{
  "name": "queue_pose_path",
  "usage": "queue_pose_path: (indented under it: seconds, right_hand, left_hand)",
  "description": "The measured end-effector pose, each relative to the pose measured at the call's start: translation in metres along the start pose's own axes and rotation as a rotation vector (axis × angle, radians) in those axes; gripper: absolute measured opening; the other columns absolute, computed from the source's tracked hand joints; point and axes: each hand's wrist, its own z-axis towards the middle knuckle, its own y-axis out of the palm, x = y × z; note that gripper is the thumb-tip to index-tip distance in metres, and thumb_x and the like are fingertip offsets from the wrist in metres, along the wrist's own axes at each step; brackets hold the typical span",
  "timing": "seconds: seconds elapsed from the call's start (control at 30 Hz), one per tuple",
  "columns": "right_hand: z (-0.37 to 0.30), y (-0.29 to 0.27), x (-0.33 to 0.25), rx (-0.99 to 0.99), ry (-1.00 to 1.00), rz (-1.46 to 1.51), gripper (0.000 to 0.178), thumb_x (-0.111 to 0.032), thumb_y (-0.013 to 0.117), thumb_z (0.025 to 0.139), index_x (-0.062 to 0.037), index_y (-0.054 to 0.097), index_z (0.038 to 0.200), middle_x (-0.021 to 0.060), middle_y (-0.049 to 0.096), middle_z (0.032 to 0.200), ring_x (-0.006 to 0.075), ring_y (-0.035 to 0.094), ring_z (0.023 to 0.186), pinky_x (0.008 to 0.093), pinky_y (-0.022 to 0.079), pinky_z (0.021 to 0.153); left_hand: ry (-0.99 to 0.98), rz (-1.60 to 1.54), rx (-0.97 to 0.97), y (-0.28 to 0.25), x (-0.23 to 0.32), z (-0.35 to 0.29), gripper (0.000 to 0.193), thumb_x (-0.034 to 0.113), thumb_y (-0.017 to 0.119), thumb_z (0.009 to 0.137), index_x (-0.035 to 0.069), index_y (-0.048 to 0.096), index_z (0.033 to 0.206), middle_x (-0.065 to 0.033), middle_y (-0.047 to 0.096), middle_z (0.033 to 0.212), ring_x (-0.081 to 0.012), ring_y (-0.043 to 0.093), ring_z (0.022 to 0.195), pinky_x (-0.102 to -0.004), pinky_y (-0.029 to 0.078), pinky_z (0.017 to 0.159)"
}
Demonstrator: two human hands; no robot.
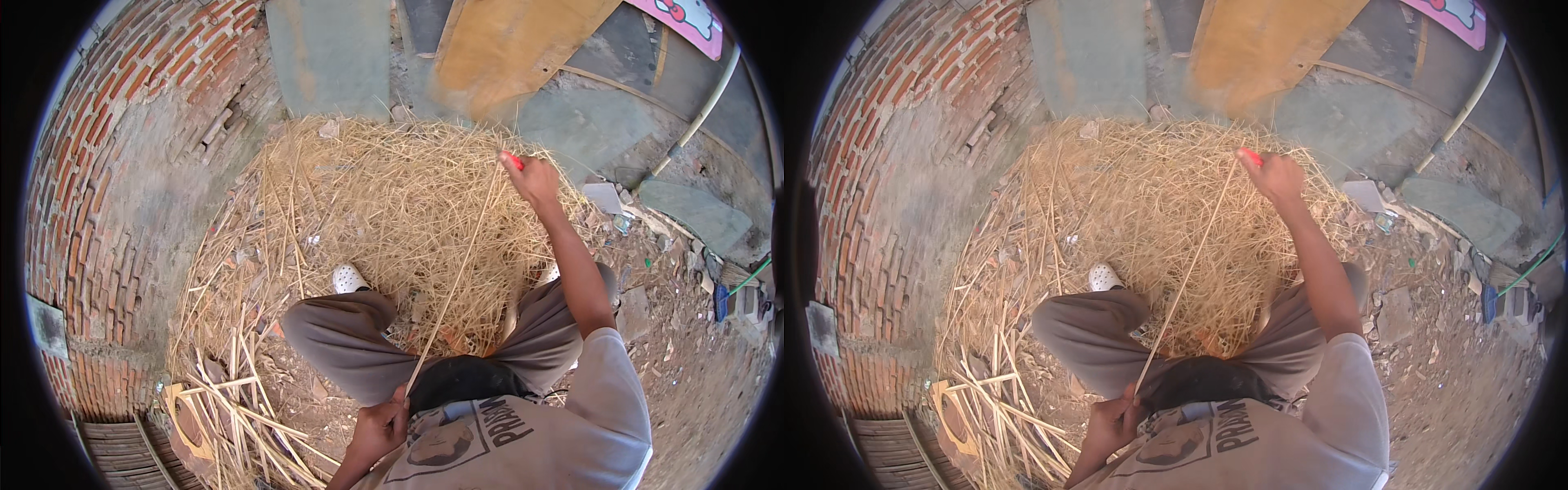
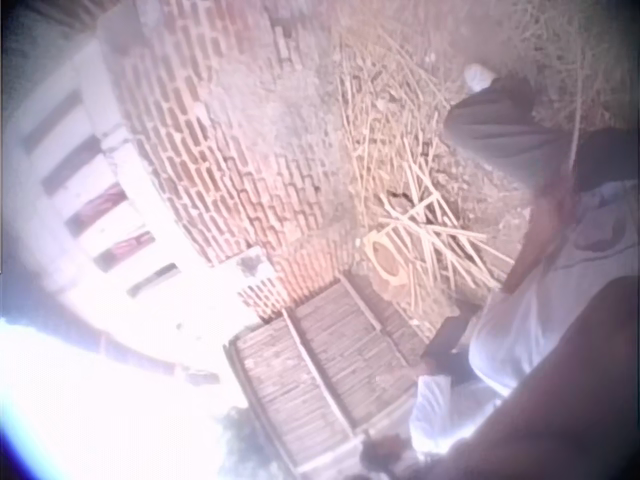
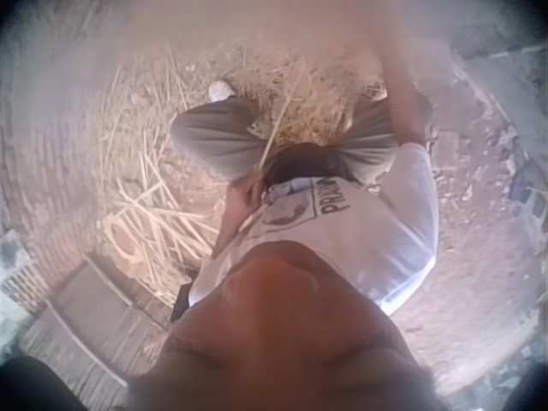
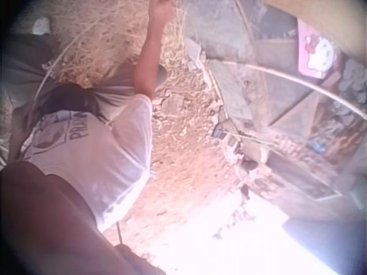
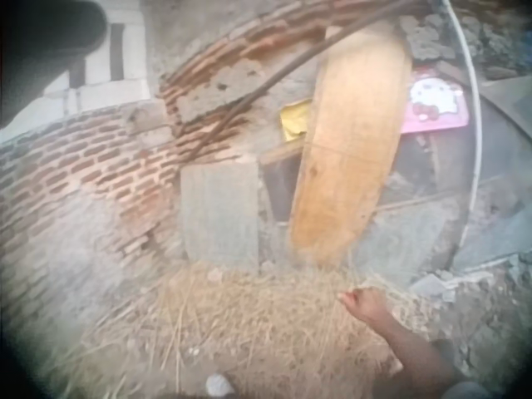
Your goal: The person sits on a pile of straw and uses a red utility knife to shave the surface of a long bamboo stick. They rotate the stick and scrape off the outer layer, then switch to a metal file to smooth the surface before returning to the knife.
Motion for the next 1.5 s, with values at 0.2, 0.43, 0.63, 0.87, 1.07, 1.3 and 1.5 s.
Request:
queue_pose_path:
  seconds: [0.2, 0.43, 0.63, 0.87, 1.07, 1.3, 1.5]
  right_hand:
    - [0.023, 0.004, 0.043, 0.086, 0.25, 0.047, 0.091, -0.083, 0.035, 0.082, 0.0011, 0.07, 0.073, 0.0215, 0.065, 0.067, 0.0349, 0.064, 0.065, 0.0479, 0.048, 0.067]
    - [-0.071, 0.09, -0.01, -0.903, -0.289, -0.667, 0.08, -0.082, 0.049, 0.076, -0.0052, 0.07, 0.085, 0.0081, 0.068, 0.082, 0.023, 0.068, 0.085, 0.0455, 0.053, 0.077]
    - [-0.182, 0.121, -0.021, -1.23, -0.486, -0.404, 0.077, -0.068, 0.063, 0.074, -0.0031, 0.06, 0.115, 0.0136, 0.069, 0.101, 0.0328, 0.067, 0.094, 0.0473, 0.051, 0.082]
    - [-0.192, 0.116, -0.017, -1.209, -0.449, -0.512, 0.07, -0.065, 0.062, 0.077, -0.0048, 0.058, 0.114, 0.0156, 0.068, 0.102, 0.0329, 0.067, 0.097, 0.046, 0.051, 0.081]
    - [-0.187, 0.114, 0.013, -1.094, -0.273, -0.408, 0.071, -0.071, 0.058, 0.079, -0.0041, 0.062, 0.103, 0.0166, 0.068, 0.096, 0.0351, 0.065, 0.096, 0.0467, 0.049, 0.08]
    - [-0.195, 0.136, 0.012, -1.19, -0.335, -0.459, 0.068, -0.07, 0.058, 0.079, -0.005, 0.063, 0.1, 0.0176, 0.068, 0.095, 0.0361, 0.065, 0.095, 0.0459, 0.048, 0.083]
    - [-0.203, 0.14, 0.004, -1.231, -0.313, -0.485, 0.071, -0.071, 0.058, 0.078, -0.0039, 0.063, 0.098, 0.0197, 0.067, 0.095, 0.0366, 0.065, 0.094, 0.0459, 0.048, 0.083]
  left_hand:
    - [-0.134, -0.04, -0.048, -0.052, -0.032, -0.04, 0.005, -0.001, 0.064, 0.085, -0.003, 0.068, 0.083, -0.0152, 0.06, 0.057, -0.0126, 0.052, 0.044, -0.0269, 0.041, 0.045]
    - [-0.325, -0.304, 0.286, -0.074, -0.071, -0.025, 0.028, 0.008, 0.052, 0.098, 0.004, 0.064, 0.123, 0.0064, 0.045, 0.054, -0.0007, 0.041, 0.048, -0.021, 0.032, 0.043]
    - [-0.294, -0.293, 0.45, -0.099, -0.106, 0.021, 0.029, 0.014, 0.05, 0.1, 0.006, 0.063, 0.125, 0.0068, 0.044, 0.054, -0.001, 0.04, 0.047, -0.0205, 0.03, 0.044]
    - [-0.339, 0.581, 0.737, -0.236, -0.244, 0.175, 0.066, 0.055, 0.057, 0.089, 0.0, 0.058, 0.126, -0.0121, 0.061, 0.063, -0.0253, 0.062, 0.058, -0.0391, 0.045, 0.053]
    - [-0.512, 0.742, 1.097, -0.253, -0.325, 0.172, 0.069, 0.056, 0.054, 0.088, 0.0, 0.053, 0.13, -0.0193, 0.067, 0.105, -0.0387, 0.064, 0.097, -0.0484, 0.05, 0.083]
    - [-1.081, 0.41, 0.79, -0.043, -0.506, -0.032, 0.06, 0.039, 0.062, 0.082, -0.007, 0.058, 0.121, -0.0321, 0.064, 0.098, -0.0447, 0.063, 0.095, -0.0519, 0.05, 0.082]
    - [-1.403, 0.065, 0.511, 0.164, -0.454, -0.167, 0.052, 0.042, 0.061, 0.082, -0.004, 0.067, 0.105, -0.0292, 0.066, 0.099, -0.0458, 0.065, 0.093, -0.0483, 0.052, 0.083]
